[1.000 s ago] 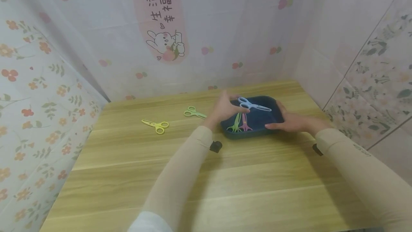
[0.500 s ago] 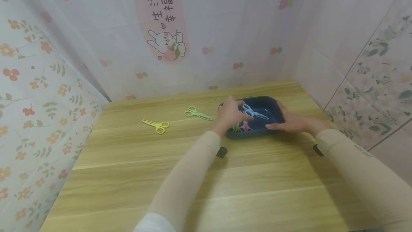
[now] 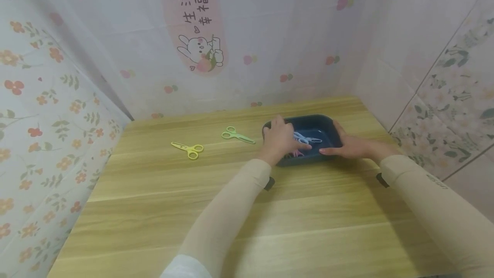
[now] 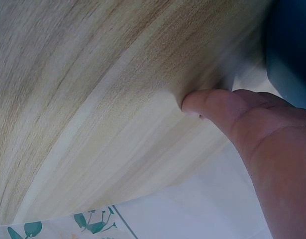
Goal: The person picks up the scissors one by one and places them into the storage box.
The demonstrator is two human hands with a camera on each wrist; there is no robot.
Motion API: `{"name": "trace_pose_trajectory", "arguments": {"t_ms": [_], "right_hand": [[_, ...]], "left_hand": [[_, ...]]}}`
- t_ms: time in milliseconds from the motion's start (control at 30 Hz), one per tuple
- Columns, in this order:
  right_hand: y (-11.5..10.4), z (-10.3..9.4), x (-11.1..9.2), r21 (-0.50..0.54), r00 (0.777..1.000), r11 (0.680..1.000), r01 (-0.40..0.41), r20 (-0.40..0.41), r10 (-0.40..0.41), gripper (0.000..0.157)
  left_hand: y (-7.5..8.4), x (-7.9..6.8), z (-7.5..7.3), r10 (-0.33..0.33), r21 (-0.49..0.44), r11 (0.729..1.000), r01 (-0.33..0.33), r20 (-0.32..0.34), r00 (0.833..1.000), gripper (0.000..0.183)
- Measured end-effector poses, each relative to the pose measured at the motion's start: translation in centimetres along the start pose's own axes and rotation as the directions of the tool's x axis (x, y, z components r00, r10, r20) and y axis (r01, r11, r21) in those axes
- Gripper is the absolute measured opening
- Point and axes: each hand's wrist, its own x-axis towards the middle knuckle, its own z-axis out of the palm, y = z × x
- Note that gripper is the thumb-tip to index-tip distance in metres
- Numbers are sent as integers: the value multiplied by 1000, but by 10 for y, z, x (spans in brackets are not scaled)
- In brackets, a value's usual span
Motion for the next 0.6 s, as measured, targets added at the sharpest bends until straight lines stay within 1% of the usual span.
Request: {"name": "trace_pose_trajectory", "arguments": {"t_ms": [100,167,367,433,467,533,600], "right_hand": [[0,0,0,-3,1000,1000,0,0,0,134],[0,1,0,-6,1000,1000,1,-2,-1,134],[-1,1,1,-2,1000,1000,-5,2,5,134],[-2,0,0,-4,1000,1000,-10,2,10,134],[-2,0,-1,-2,1000,1000,-11,2,11,134],[-3,0,-1,-3,1000,1000,-14,0,14,135],[-3,0,-1,-3,1000,1000,-14,-3,14,134]], "left_hand": [[2,-2,-2,16,-25,1000,-15,21,1000,61],[1,-2,-3,24,-55,998,-22,23,999,58],[-4,2,-7,3,-99,995,-2,6,1000,48],[-6,3,-9,7,-99,995,-4,31,1000,40],[-6,3,-9,20,-90,996,-16,52,998,34],[-7,3,-10,62,-68,996,-55,101,993,23],[-7,1,-10,105,-37,994,-100,148,983,22]]}}
